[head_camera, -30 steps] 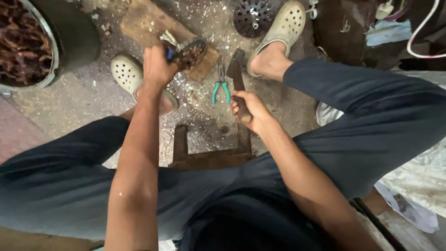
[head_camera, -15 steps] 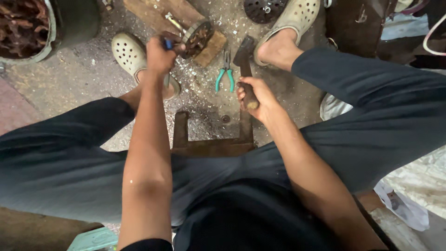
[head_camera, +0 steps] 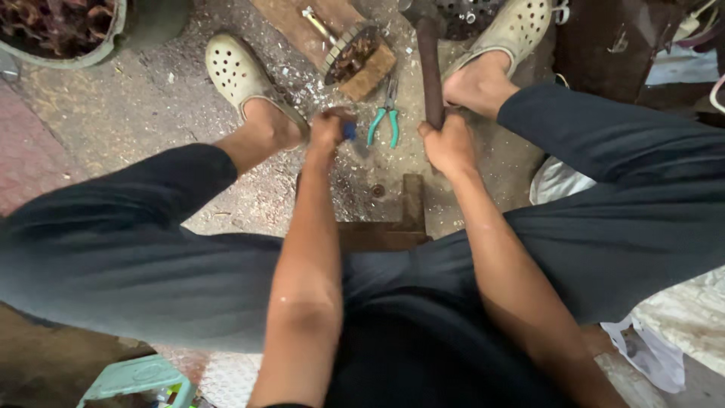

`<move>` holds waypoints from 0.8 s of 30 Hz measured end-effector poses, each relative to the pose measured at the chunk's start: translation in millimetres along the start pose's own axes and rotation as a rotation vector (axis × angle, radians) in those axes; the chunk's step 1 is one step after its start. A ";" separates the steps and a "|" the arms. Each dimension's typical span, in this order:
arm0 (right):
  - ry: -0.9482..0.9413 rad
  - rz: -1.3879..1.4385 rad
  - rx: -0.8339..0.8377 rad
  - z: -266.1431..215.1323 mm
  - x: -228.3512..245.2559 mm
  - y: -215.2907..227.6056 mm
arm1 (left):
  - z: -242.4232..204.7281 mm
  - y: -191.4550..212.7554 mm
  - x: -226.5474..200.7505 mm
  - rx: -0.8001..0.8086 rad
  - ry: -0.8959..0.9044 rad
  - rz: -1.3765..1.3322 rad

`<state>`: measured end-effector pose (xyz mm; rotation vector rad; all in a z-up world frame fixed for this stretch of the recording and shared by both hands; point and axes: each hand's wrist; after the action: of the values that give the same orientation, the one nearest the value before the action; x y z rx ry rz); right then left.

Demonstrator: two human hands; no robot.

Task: The person sits on the floor and uses a hammer and chisel to shape a small metal piece on a wooden block. They then use pliers to bend and adjust the metal piece.

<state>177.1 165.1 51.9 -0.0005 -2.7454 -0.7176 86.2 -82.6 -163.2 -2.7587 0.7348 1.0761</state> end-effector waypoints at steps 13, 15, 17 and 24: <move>0.078 -0.376 -0.204 69.0 -65.6 -63.5 | 75.8 38.0 -125.6 -0.270 -0.248 -0.173; -0.013 -0.290 -0.077 81.0 -62.4 -74.0 | 94.7 26.9 -136.5 -0.244 -0.214 0.071; 0.011 -0.278 -0.006 93.0 -64.0 -93.2 | 99.7 13.7 -135.1 -0.315 -0.232 0.451; -0.027 -0.488 0.173 135.5 -86.2 -165.6 | 79.1 -18.8 -121.6 -0.562 0.020 0.322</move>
<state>207.5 91.5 -164.6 0.7210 -2.8469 -0.5897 -30.9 2.9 -144.0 -3.1807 1.0443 1.5207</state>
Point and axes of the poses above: each hand's wrist, its own z-axis towards the middle knuckle, its own y-axis out of the back of the hand, x = y × z, and after that the axes turned 2 degrees about -y, right-handed
